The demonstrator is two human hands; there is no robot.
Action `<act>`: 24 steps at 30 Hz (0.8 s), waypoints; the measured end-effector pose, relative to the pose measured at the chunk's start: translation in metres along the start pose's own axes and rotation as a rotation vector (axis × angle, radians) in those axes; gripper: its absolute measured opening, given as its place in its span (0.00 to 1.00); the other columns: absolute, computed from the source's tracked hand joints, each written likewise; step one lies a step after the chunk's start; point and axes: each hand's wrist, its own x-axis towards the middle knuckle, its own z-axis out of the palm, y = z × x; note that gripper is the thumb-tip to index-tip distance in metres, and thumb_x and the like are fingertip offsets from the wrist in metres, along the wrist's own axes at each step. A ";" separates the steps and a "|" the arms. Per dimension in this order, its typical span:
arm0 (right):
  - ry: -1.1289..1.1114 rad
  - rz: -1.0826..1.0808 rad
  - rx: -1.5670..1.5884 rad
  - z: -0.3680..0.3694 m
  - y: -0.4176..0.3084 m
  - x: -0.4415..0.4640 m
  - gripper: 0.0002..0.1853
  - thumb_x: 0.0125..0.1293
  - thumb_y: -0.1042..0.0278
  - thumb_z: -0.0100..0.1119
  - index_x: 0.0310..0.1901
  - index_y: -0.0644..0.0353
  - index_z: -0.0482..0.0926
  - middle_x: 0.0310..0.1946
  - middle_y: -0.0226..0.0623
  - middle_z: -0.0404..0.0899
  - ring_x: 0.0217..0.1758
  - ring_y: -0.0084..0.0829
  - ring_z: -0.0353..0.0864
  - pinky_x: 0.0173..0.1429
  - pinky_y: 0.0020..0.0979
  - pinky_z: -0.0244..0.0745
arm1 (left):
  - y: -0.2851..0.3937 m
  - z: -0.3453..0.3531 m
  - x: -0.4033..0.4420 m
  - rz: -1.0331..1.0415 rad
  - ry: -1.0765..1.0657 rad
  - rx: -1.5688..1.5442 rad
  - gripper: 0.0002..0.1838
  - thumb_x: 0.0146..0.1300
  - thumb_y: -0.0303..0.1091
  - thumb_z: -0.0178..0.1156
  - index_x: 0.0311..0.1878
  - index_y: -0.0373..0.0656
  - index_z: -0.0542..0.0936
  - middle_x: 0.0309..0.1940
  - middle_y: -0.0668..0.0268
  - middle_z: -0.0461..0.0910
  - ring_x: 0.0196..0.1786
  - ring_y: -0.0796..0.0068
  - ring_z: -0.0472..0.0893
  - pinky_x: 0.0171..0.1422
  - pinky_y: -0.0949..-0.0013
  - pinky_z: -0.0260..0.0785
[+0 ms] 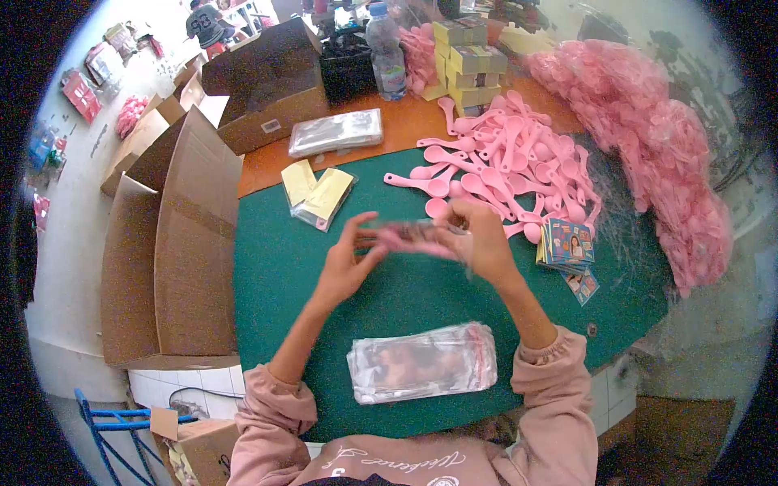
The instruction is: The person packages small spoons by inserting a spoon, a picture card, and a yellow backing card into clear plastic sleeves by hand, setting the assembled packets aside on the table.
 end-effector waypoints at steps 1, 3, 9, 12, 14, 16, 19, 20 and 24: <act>0.118 -0.102 -0.047 0.010 -0.011 0.005 0.11 0.49 0.70 0.64 0.34 0.63 0.78 0.25 0.32 0.78 0.27 0.21 0.74 0.34 0.23 0.69 | -0.001 0.004 -0.002 -0.056 0.298 0.072 0.25 0.63 0.34 0.53 0.61 0.43 0.60 0.42 0.56 0.77 0.44 0.73 0.77 0.47 0.74 0.70; 0.073 -0.221 -0.098 0.017 -0.018 0.005 0.15 0.51 0.67 0.63 0.40 0.64 0.78 0.37 0.42 0.79 0.40 0.33 0.79 0.45 0.29 0.72 | 0.008 0.003 -0.008 -0.221 0.165 -0.365 0.26 0.64 0.36 0.50 0.63 0.44 0.56 0.44 0.56 0.75 0.46 0.69 0.77 0.49 0.69 0.71; -0.224 -0.425 -0.341 0.036 0.005 0.008 0.15 0.55 0.68 0.57 0.45 0.63 0.76 0.49 0.42 0.73 0.50 0.40 0.73 0.53 0.35 0.67 | 0.008 0.003 -0.011 -0.375 -0.030 -0.607 0.27 0.67 0.32 0.43 0.66 0.46 0.46 0.48 0.51 0.73 0.53 0.58 0.74 0.53 0.61 0.72; -0.105 -0.404 -0.417 0.047 0.015 0.009 0.12 0.57 0.73 0.54 0.44 0.63 0.76 0.51 0.41 0.72 0.50 0.41 0.72 0.52 0.35 0.68 | 0.004 -0.002 -0.015 -0.339 -0.161 -0.541 0.30 0.67 0.26 0.38 0.67 0.45 0.37 0.51 0.48 0.71 0.53 0.57 0.75 0.54 0.63 0.70; -0.028 -0.512 -0.580 0.052 0.024 0.008 0.12 0.55 0.70 0.54 0.41 0.63 0.75 0.44 0.41 0.73 0.50 0.38 0.71 0.50 0.36 0.68 | 0.008 -0.005 -0.019 -0.426 -0.164 -0.482 0.32 0.66 0.24 0.39 0.69 0.48 0.37 0.54 0.50 0.68 0.55 0.56 0.73 0.56 0.61 0.70; -0.013 -0.517 -0.569 0.051 0.014 0.004 0.11 0.54 0.70 0.55 0.40 0.62 0.75 0.42 0.40 0.73 0.49 0.38 0.71 0.49 0.37 0.67 | 0.008 -0.006 -0.021 -0.416 -0.168 -0.483 0.34 0.66 0.24 0.39 0.69 0.50 0.34 0.53 0.52 0.69 0.54 0.57 0.74 0.56 0.61 0.70; -0.037 -0.513 -0.474 0.058 -0.001 -0.002 0.10 0.51 0.70 0.57 0.36 0.61 0.74 0.38 0.39 0.72 0.45 0.38 0.70 0.47 0.37 0.67 | 0.005 -0.005 -0.022 -0.391 -0.141 -0.482 0.35 0.66 0.25 0.40 0.69 0.53 0.31 0.48 0.55 0.72 0.51 0.59 0.75 0.56 0.60 0.70; -0.073 -0.501 -0.386 0.061 -0.003 -0.004 0.09 0.50 0.70 0.57 0.33 0.61 0.73 0.36 0.38 0.71 0.43 0.39 0.70 0.46 0.38 0.66 | 0.004 -0.004 -0.022 -0.378 -0.112 -0.477 0.36 0.67 0.27 0.40 0.69 0.55 0.31 0.45 0.56 0.73 0.49 0.60 0.76 0.55 0.59 0.70; -0.048 -0.550 -0.427 0.070 0.003 -0.005 0.08 0.49 0.70 0.58 0.31 0.61 0.72 0.32 0.38 0.69 0.40 0.39 0.70 0.45 0.37 0.66 | 0.006 -0.005 -0.021 -0.462 -0.057 -0.609 0.35 0.68 0.32 0.40 0.69 0.58 0.30 0.40 0.58 0.74 0.45 0.64 0.77 0.54 0.58 0.70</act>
